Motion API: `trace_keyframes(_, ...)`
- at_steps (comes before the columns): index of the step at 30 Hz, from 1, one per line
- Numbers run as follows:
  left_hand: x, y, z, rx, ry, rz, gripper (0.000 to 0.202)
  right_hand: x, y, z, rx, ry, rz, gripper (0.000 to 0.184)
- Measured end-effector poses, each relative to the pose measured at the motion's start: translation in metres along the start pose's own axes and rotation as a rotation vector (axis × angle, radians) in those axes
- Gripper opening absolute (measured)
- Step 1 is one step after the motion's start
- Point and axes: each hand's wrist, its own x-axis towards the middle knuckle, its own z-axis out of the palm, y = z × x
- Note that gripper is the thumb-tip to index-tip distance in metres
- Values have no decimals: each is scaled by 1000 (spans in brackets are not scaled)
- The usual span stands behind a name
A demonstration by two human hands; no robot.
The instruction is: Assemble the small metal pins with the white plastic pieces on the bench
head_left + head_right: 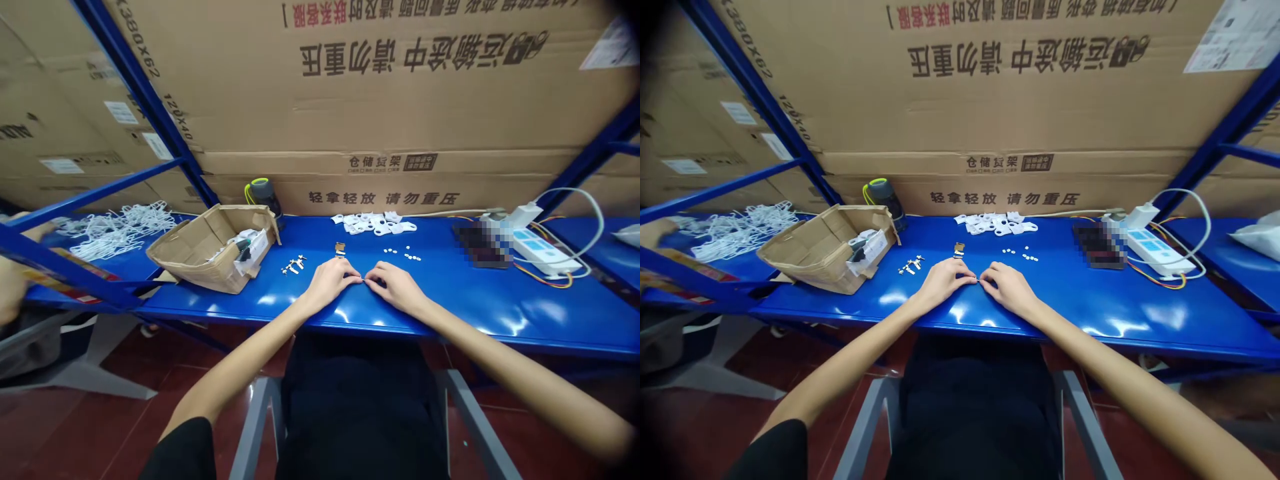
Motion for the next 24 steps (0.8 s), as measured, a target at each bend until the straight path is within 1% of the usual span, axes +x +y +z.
trace_keyframes(5,-9,1,-3,-66,-14,-24,22,1,-2,-1,-11,2,9,22)
trace_keyframes(9,-13,6,3,-16,-9,2,24,2,-4,0,11,-10,-43,24)
trace_keyframes(11,-13,8,5,0,-7,21,25,2,-4,0,22,-11,-44,27)
trace_keyframes(13,-13,8,4,11,-7,10,25,2,0,0,34,-6,-45,27)
trace_keyframes(15,-13,5,0,29,1,-25,24,3,9,-2,37,8,-37,26)
trace_keyframes(17,-13,-1,-6,71,17,-65,24,3,25,-5,10,37,7,25)
trace_keyframes(21,-11,-17,-15,195,53,-95,26,1,59,-15,-188,122,120,31)
trace_keyframes(24,-6,-24,-18,285,69,-122,29,0,72,-19,-295,172,179,36)
